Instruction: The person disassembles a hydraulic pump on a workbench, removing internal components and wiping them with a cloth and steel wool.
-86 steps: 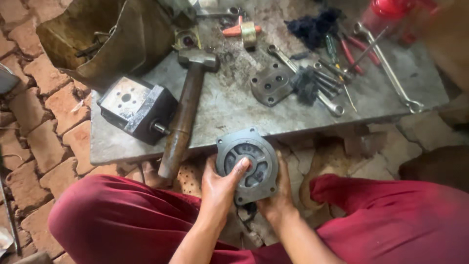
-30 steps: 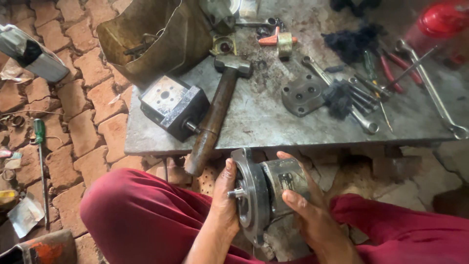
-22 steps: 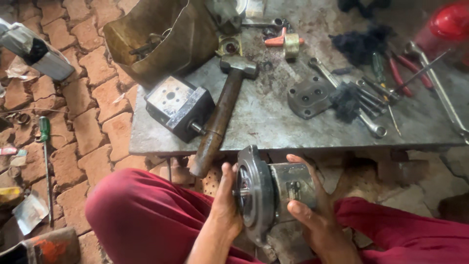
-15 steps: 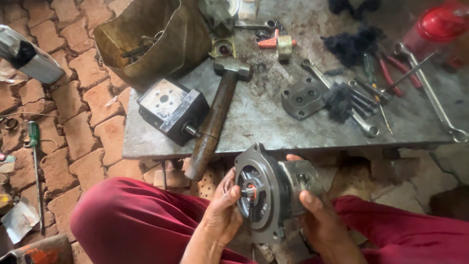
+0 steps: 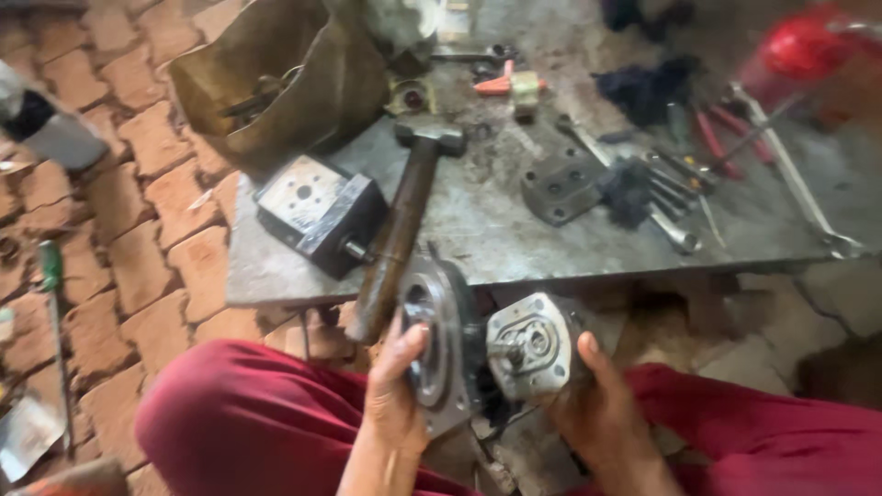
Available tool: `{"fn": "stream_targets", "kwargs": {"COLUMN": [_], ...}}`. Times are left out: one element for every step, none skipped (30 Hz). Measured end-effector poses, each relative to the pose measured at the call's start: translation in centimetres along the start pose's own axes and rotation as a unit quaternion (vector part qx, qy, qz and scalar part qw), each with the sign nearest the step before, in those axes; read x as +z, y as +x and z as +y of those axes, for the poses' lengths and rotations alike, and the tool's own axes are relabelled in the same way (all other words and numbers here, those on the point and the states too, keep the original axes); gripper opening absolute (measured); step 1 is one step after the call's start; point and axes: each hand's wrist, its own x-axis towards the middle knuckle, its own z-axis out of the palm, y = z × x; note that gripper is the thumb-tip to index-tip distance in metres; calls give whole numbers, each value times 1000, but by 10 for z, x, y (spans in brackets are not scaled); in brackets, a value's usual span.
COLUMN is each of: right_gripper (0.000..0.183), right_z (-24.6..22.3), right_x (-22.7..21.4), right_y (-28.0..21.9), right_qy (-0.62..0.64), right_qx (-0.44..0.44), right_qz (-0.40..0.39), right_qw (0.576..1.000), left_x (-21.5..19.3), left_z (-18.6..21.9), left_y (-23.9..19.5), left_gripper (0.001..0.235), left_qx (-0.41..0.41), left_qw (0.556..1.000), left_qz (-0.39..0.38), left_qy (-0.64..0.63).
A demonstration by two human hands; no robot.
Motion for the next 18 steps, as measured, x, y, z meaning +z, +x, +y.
{"fn": "stream_targets", "kwargs": {"right_gripper": [72, 73, 74, 75, 76, 76, 75, 75, 75, 76, 77, 77, 77, 77, 77, 77, 77, 76], "right_z": [0, -3, -8, -8, -11, -15, -20, -28, -34, -39, -44, -47, -51, -54, -56, -57, -57, -58], "right_x": [1, 2, 4, 7, 11, 14, 18, 21, 24, 27, 29, 32, 34, 36, 37, 38, 39, 40], "right_y": [-1, -1, -1, -2, -3, -4, -4, -3, -2, -3, -4, -3, -3, -3, -3, -4, -6, -6], "right_qy": [30, 56, 36, 23, 9, 19, 28, 36, 2, -33, -67, -53, -39, -25, -28, -30, -33, -32], "right_qx": [1, 10, -14, -35, -56, -71, -86, -102, -147, -187, -227, -225, -223, -221, -224, -226, -229, -223], "right_qz": [-26, -56, -29, -3, 23, 35, 48, 60, 74, 89, 103, 112, 121, 129, 130, 131, 132, 125], "right_qw": [999, 997, 999, 999, 998, 997, 995, 992, 986, 978, 966, 966, 967, 966, 966, 965, 964, 966], "left_x": [0, 1, 4, 6, 9, 14, 20, 26, 33, 38, 44, 49, 54, 59, 64, 69, 73, 77], "left_z": [4, 5, 5, 7, 8, 10, 12, 13, 16, 18, 21, 25, 30, 34, 39, 42, 46, 51], "left_y": [1, 1, 3, 3, 1, 2, 2, 5, 8, 9, 12, 15, 18, 23, 29, 35, 40, 48], "left_gripper": [63, 62, 59, 57, 54, 55, 56, 57, 58, 59, 59, 58, 58, 57, 56, 55, 54, 54], "left_qx": [13, 32, 37, 43, 50, 54, 59, 64, 91, 119, 146, 175, 204, 231, 294, 351, 401, 420], "left_qw": [1000, 999, 999, 999, 999, 998, 996, 994, 988, 978, 966, 946, 921, 891, 819, 732, 630, 563], "left_qz": [0, 5, 0, -1, -1, 20, 41, 60, 58, 59, 60, 47, 35, 23, 19, 16, 13, -8], "left_qy": [9, 15, 12, 15, 18, 35, 53, 68, 114, 159, 203, 268, 330, 392, 492, 584, 665, 711]}}
